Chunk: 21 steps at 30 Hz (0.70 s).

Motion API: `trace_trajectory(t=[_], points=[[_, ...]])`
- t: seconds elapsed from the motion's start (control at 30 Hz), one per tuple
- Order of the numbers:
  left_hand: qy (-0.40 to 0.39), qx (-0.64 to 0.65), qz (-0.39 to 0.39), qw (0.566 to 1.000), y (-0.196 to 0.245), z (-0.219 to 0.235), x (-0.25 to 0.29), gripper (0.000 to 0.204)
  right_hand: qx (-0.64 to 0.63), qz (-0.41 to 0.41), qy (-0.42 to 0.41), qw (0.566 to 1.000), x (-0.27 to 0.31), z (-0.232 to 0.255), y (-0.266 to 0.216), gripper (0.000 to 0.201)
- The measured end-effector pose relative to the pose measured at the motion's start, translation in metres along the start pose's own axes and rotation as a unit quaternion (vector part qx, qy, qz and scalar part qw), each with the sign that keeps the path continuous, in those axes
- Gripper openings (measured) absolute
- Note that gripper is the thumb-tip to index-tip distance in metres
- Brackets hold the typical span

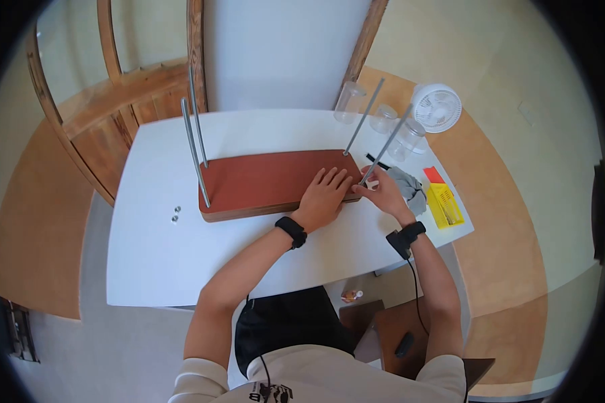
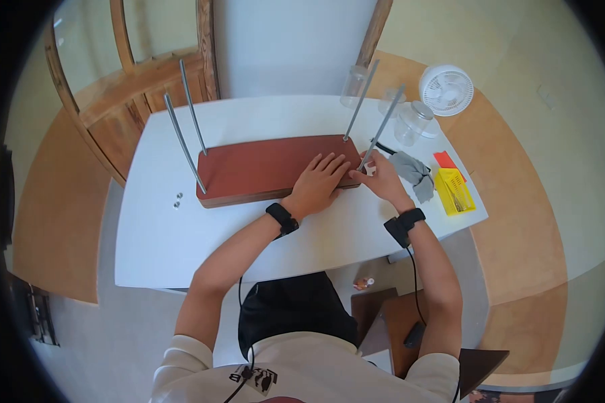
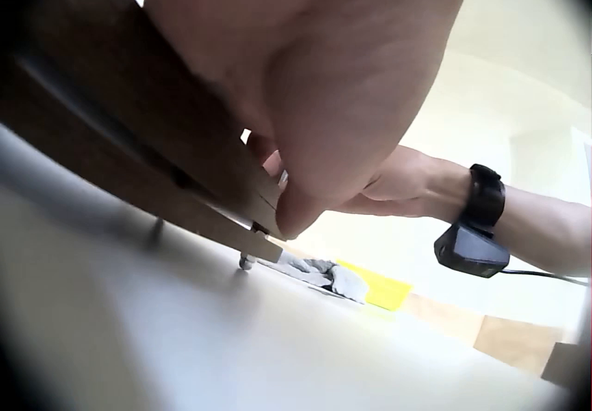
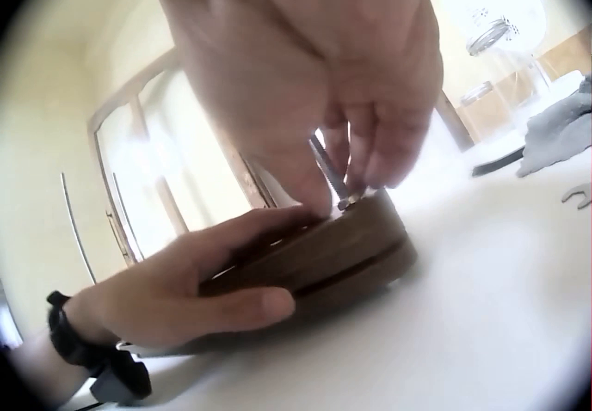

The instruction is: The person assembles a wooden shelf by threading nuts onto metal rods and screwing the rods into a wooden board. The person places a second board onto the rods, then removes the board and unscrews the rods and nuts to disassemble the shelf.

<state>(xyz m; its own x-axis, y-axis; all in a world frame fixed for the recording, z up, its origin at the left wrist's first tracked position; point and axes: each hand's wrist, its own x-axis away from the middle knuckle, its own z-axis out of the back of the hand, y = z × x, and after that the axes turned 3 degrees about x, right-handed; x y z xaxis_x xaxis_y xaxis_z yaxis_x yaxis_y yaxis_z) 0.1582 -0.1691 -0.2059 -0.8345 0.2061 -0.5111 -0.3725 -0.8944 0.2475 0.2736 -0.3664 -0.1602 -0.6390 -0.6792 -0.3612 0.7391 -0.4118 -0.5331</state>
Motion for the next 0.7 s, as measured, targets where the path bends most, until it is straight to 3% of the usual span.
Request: trace_trajectory(t=[0.1,0.17,0.2,0.23,0.27,0.33,0.43,0.53,0.6,0.7], points=[[0.02,0.009,0.005,1.0,-0.002,-0.009,0.0,0.066,0.087,-0.068,0.003,0.994,0.012,0.002,0.026,0.042],[0.04,-0.015,0.0,0.999,-0.006,-0.015,0.002,0.062,-0.043,-0.131,-0.047,0.989,0.023,0.027,0.053,0.047],[0.04,-0.008,0.01,0.999,-0.005,-0.013,0.003,0.062,-0.039,-0.133,-0.059,0.989,0.027,0.03,0.056,0.047],[0.035,-0.004,0.017,0.999,-0.002,-0.011,0.004,0.06,-0.046,-0.134,-0.005,0.99,0.033,0.035,0.059,0.048],[0.03,-0.002,0.022,0.999,-0.001,-0.008,0.003,0.059,-0.051,-0.132,0.05,0.989,0.035,0.039,0.057,0.05],[0.037,0.001,0.031,0.999,-0.001,-0.009,0.001,0.058,-0.009,-0.153,0.039,0.987,0.025,0.019,0.024,0.059],[0.043,0.015,0.032,0.998,0.0,-0.008,0.002,0.055,0.091,-0.093,0.016,0.991,0.008,-0.006,-0.019,0.07],[0.053,0.017,0.035,0.998,0.001,-0.01,0.002,0.053,0.095,-0.101,0.058,0.989,0.018,0.029,0.03,0.072],[0.051,0.005,0.043,0.998,0.001,-0.008,0.004,0.053,0.12,-0.129,0.135,0.975,0.049,0.092,0.112,0.074],[0.029,0.017,0.044,0.998,0.002,-0.002,0.002,0.052,0.104,-0.178,0.121,0.971,0.063,0.095,0.083,0.074]])
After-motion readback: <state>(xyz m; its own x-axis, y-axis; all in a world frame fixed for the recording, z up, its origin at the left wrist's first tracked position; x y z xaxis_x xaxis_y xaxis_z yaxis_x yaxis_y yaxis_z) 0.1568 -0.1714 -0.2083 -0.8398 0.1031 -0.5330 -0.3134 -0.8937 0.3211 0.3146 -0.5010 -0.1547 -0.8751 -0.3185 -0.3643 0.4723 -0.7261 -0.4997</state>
